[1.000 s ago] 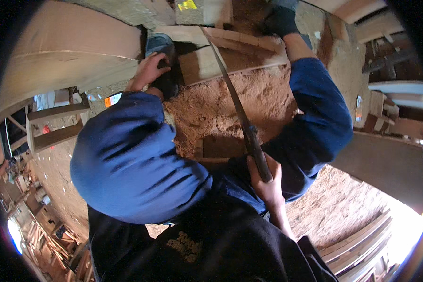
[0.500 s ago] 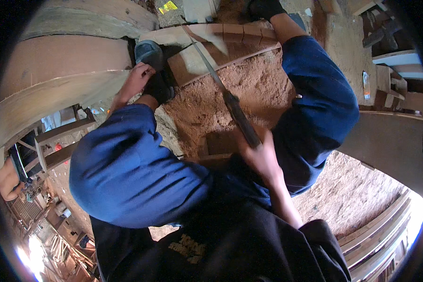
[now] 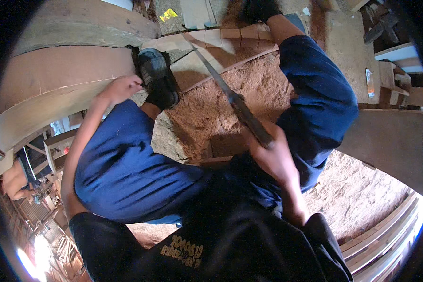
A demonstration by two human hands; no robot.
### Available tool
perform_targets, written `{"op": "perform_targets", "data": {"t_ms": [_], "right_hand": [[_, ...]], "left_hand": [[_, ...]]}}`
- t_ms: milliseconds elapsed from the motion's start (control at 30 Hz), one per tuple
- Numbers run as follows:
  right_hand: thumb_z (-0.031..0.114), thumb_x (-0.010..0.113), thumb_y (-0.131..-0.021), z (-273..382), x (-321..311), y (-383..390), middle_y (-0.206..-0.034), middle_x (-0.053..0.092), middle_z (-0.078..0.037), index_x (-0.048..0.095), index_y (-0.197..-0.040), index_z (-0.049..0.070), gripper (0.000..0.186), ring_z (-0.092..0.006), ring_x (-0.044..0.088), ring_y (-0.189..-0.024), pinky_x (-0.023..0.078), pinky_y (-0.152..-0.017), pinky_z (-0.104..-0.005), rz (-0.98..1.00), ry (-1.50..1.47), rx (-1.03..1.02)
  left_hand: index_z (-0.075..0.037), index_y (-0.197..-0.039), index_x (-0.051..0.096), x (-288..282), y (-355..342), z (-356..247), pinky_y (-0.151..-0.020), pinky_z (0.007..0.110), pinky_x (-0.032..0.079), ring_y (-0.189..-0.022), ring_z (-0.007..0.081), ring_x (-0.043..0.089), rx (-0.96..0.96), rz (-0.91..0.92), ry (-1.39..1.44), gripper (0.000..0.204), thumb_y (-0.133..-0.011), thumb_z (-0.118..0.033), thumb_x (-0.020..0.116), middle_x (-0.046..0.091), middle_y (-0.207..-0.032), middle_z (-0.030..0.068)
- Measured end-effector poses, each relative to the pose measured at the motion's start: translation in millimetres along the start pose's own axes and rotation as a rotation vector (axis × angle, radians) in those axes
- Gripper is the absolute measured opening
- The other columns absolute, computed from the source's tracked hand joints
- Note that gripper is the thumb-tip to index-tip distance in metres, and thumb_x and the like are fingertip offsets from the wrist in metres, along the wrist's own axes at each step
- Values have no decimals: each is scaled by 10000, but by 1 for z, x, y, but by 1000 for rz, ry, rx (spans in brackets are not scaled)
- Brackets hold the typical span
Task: The person sits on the floor and uses a hand saw to cut a piece of wood that is secured between their feet. They repeatedly saw back and forth along a marked line, generating sawdust.
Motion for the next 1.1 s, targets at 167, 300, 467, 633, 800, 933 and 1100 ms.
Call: {"op": "perform_targets", "data": {"t_ms": [167, 300, 467, 633, 800, 933, 1100], "right_hand": [[150, 621, -902, 15, -3, 22, -636, 511, -6, 603, -807, -1, 179, -74, 418, -625, 392, -565, -273, 9, -27, -18], [170, 631, -904, -7, 17, -16, -640, 515, -24, 610, -858, -7, 183, -83, 424, -637, 397, -574, -292, -62, -48, -92], [172, 645, -900, 24, -5, 20, -667, 509, 6, 615, -879, -9, 185, -71, 432, -649, 406, -586, -285, -32, -5, -122], [218, 665, -892, 18, 12, -22, -672, 543, -53, 618, -925, -9, 234, -97, 458, -655, 422, -611, -295, -44, -3, -24], [188, 656, -896, 49, -4, 11, -666, 529, -48, 599, -892, -6, 202, -100, 446, -642, 408, -598, -302, 49, 24, -51], [207, 671, -888, 48, -2, -5, -657, 472, -43, 547, -821, 2, 249, -99, 413, -648, 377, -580, -305, 64, -4, -56], [289, 733, -846, 52, -7, -19, -741, 505, -40, 537, -889, 22, 334, -107, 436, -709, 393, -625, -309, 121, 3, -92]], "left_hand": [[-44, -1221, 531, 58, 6, 23, -884, 401, 473, -1058, 340, 608, -25, 124, 179, 405, -948, -342, 564, 639, -1074, 200], [-78, -1296, 445, 52, 6, 1, -904, 445, 462, -1103, 391, 579, -153, 185, 17, 532, -905, -401, 607, 600, -1163, 234], [-72, -1317, 436, 45, 4, -12, -906, 449, 461, -1091, 395, 585, -59, 72, -134, 538, -905, -374, 603, 592, -1179, 246], [-42, -1332, 409, 66, -18, 17, -901, 454, 460, -1069, 396, 597, -166, 162, 69, 570, -910, -381, 589, 600, -1150, 274], [-18, -1334, 402, 61, -24, 29, -890, 457, 466, -1052, 408, 602, -125, 197, -31, 586, -914, -389, 575, 612, -1122, 282], [-31, -1329, 415, 80, -27, 47, -877, 453, 471, -1040, 404, 608, -97, 156, 28, 579, -910, -395, 579, 620, -1109, 269], [-35, -1315, 419, 79, -51, 46, -872, 446, 474, -1032, 410, 608, -42, 219, -10, 562, -913, -396, 573, 621, -1106, 266]]}}
Point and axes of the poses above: each hand's wrist, its own y-axis away from the middle knuckle, its own x-axis out of the palm, z = x × y, the point moved 1 cm from there along -y, towards the middle knuckle
